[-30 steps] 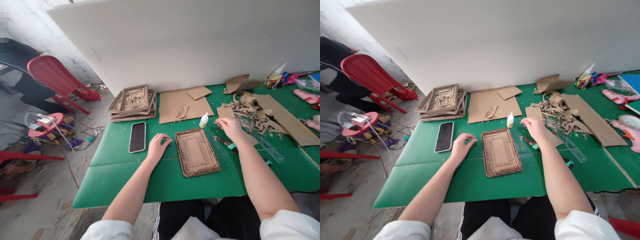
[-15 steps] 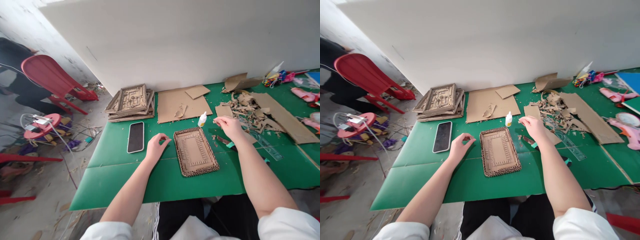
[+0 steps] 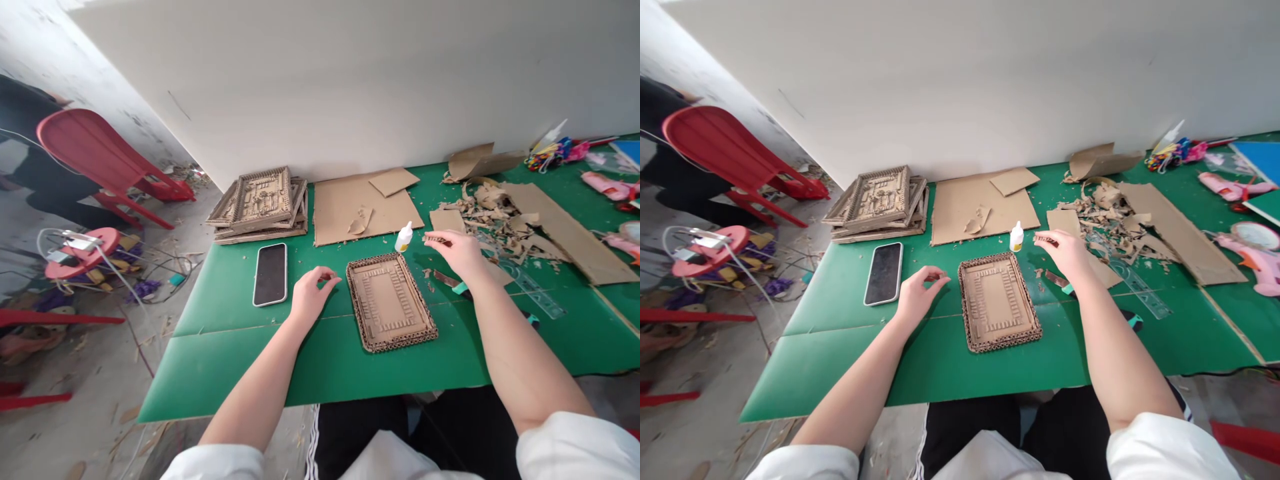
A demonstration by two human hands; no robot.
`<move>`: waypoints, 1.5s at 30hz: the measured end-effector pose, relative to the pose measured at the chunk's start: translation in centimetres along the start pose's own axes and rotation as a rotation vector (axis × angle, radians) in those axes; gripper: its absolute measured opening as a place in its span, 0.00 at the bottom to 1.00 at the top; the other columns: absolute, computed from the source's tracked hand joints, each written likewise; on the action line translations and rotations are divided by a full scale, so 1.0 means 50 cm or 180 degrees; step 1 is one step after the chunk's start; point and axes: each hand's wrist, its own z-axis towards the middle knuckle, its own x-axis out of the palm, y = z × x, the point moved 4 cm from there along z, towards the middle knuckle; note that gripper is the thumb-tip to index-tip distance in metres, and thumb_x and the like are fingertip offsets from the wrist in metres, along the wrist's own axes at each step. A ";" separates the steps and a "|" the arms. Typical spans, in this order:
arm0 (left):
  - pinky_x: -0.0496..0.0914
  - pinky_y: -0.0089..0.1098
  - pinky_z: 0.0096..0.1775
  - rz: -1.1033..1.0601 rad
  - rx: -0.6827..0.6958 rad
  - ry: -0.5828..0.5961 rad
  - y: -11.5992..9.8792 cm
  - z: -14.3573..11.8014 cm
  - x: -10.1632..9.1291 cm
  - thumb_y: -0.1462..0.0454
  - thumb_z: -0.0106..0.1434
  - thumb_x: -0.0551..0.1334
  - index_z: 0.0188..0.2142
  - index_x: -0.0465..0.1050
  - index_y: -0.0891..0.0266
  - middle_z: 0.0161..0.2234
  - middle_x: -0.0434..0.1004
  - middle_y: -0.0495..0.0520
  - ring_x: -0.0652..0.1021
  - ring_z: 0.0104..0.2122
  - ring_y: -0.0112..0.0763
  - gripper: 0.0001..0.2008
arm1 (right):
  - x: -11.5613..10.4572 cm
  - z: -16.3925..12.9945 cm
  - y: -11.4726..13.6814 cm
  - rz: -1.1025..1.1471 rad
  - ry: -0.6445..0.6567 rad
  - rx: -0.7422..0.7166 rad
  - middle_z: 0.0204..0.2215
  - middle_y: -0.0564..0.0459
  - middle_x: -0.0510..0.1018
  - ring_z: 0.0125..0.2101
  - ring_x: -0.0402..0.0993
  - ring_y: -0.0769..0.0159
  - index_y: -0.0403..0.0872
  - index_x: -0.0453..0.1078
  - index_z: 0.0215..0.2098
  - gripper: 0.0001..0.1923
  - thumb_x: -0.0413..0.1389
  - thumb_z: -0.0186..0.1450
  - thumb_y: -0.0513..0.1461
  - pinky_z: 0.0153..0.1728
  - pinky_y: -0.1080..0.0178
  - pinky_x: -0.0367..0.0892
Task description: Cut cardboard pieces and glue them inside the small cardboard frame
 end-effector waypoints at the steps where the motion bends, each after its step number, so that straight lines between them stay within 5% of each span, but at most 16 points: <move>1: 0.69 0.29 0.36 0.0016 0.0003 0.0008 0.000 0.000 0.000 0.60 0.57 0.63 0.31 0.71 0.59 0.30 0.78 0.48 0.76 0.30 0.28 0.05 | -0.001 0.000 -0.001 -0.0021 -0.0023 -0.0010 0.34 0.49 0.81 0.29 0.75 0.61 0.49 0.77 0.34 0.14 0.55 0.59 0.47 0.35 0.59 0.70; 11: 0.72 0.31 0.36 0.0417 0.0244 -0.0035 0.007 0.004 -0.002 0.62 0.58 0.63 0.30 0.74 0.60 0.32 0.80 0.51 0.78 0.33 0.32 0.04 | -0.013 -0.002 0.000 0.0089 -0.0038 -0.0081 0.33 0.50 0.81 0.26 0.75 0.64 0.48 0.77 0.33 0.13 0.55 0.60 0.46 0.30 0.62 0.70; 17: 0.71 0.36 0.46 0.1098 0.0809 -0.0101 0.006 0.004 0.001 0.68 0.63 0.54 0.41 0.76 0.60 0.41 0.78 0.54 0.76 0.41 0.35 0.13 | 0.004 0.002 -0.015 -0.0034 -0.0113 -0.0226 0.37 0.49 0.80 0.34 0.77 0.62 0.47 0.76 0.37 0.11 0.54 0.60 0.40 0.38 0.60 0.73; 22: 0.66 0.44 0.53 0.1509 0.0681 -0.0036 0.003 0.010 0.008 0.68 0.60 0.54 0.50 0.71 0.61 0.53 0.70 0.59 0.71 0.50 0.42 0.19 | 0.013 0.011 -0.036 -0.0230 -0.0257 -0.0427 0.43 0.47 0.79 0.43 0.75 0.59 0.46 0.77 0.38 0.12 0.52 0.61 0.38 0.48 0.56 0.69; 27: 0.65 0.43 0.54 0.1486 0.0551 0.0197 -0.031 0.085 0.017 0.62 0.63 0.54 0.51 0.70 0.62 0.52 0.70 0.60 0.69 0.52 0.44 0.18 | -0.010 0.013 -0.032 -0.0367 -0.0619 -0.0364 0.33 0.47 0.81 0.37 0.76 0.59 0.45 0.77 0.36 0.13 0.52 0.62 0.40 0.43 0.57 0.70; 32: 0.63 0.41 0.55 0.1300 0.0661 0.0432 -0.068 0.201 0.071 0.59 0.61 0.58 0.52 0.69 0.61 0.52 0.70 0.60 0.69 0.53 0.42 0.20 | -0.018 0.006 -0.023 -0.0229 -0.0679 -0.0210 0.27 0.48 0.80 0.30 0.76 0.62 0.45 0.77 0.36 0.14 0.52 0.62 0.43 0.38 0.60 0.70; 37: 0.63 0.40 0.53 0.0950 0.0612 0.0577 -0.074 0.262 0.116 0.65 0.57 0.61 0.36 0.78 0.58 0.44 0.76 0.56 0.72 0.48 0.41 0.09 | -0.010 0.008 -0.028 -0.0188 -0.0669 -0.0298 0.26 0.49 0.80 0.30 0.76 0.62 0.46 0.77 0.34 0.13 0.51 0.63 0.42 0.36 0.60 0.71; 41: 0.67 0.37 0.47 0.0483 0.0305 0.0341 -0.079 0.269 0.090 0.64 0.59 0.58 0.33 0.78 0.60 0.35 0.79 0.56 0.75 0.40 0.37 0.09 | -0.011 0.003 -0.018 -0.0112 -0.0729 -0.0383 0.27 0.49 0.80 0.30 0.76 0.62 0.46 0.76 0.35 0.14 0.51 0.64 0.43 0.34 0.60 0.71; 45: 0.71 0.32 0.36 -0.0215 0.0000 0.0022 -0.117 0.248 0.027 0.56 0.62 0.53 0.36 0.74 0.65 0.30 0.77 0.55 0.76 0.30 0.31 0.16 | -0.040 -0.021 0.051 0.0153 -0.1325 -0.0693 0.27 0.50 0.80 0.31 0.76 0.63 0.47 0.75 0.36 0.12 0.51 0.65 0.42 0.36 0.59 0.72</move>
